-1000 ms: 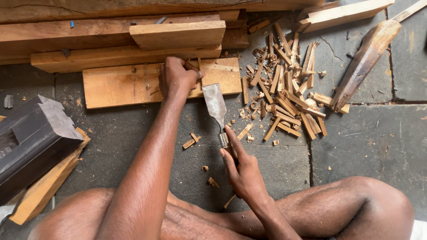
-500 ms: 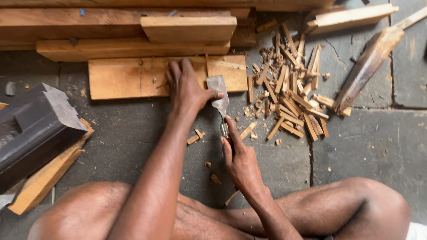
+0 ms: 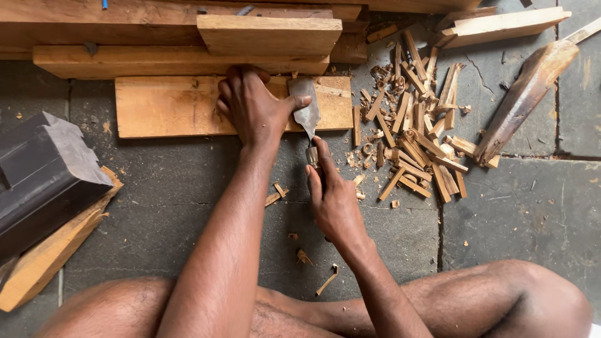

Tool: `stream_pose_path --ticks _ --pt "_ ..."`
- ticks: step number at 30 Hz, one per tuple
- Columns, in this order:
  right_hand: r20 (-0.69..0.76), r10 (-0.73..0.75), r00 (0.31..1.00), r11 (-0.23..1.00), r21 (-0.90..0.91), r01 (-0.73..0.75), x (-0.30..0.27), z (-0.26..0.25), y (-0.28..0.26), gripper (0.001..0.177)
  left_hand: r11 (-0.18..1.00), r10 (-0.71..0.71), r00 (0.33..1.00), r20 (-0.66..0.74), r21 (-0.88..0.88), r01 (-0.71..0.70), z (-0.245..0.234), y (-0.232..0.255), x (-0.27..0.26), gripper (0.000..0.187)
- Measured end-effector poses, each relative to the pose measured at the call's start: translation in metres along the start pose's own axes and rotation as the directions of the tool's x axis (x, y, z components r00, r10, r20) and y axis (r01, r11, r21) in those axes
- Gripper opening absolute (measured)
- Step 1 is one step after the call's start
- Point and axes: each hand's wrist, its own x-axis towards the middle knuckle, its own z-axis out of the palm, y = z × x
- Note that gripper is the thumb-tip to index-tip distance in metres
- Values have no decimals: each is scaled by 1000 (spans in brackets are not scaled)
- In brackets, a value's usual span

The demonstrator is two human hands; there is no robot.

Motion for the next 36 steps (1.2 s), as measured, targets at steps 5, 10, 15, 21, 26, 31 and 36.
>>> stream_pose_path --ticks 5,10,15,21,26,31,36 --pt "-225 -343 912 939 -61 338 2 21 0 59 993 -116 993 -6 -27 116 2 10 5 89" --pt "-96 64 993 954 296 -33 -12 25 -11 62 997 31 998 50 -72 -27 -31 14 -4 79" --pt "-195 20 981 948 314 43 -39 3 4 61 955 262 921 290 -213 -205 -81 -9 -30 45" --pt "19 143 990 985 96 -144 -67 -26 16 65 879 441 782 440 -38 -475 -49 -7 -18 67" --pt "59 96 994 989 107 -101 -67 -18 13 66 862 454 780 431 8 -507 -43 -9 -12 43" --pt "42 67 997 997 25 -68 -64 -9 16 65 884 406 796 448 26 -466 -36 -18 -10 46" --pt "-21 -32 999 999 -29 32 -61 -2 22 61 956 263 806 529 -29 -293 -41 -14 -8 61"
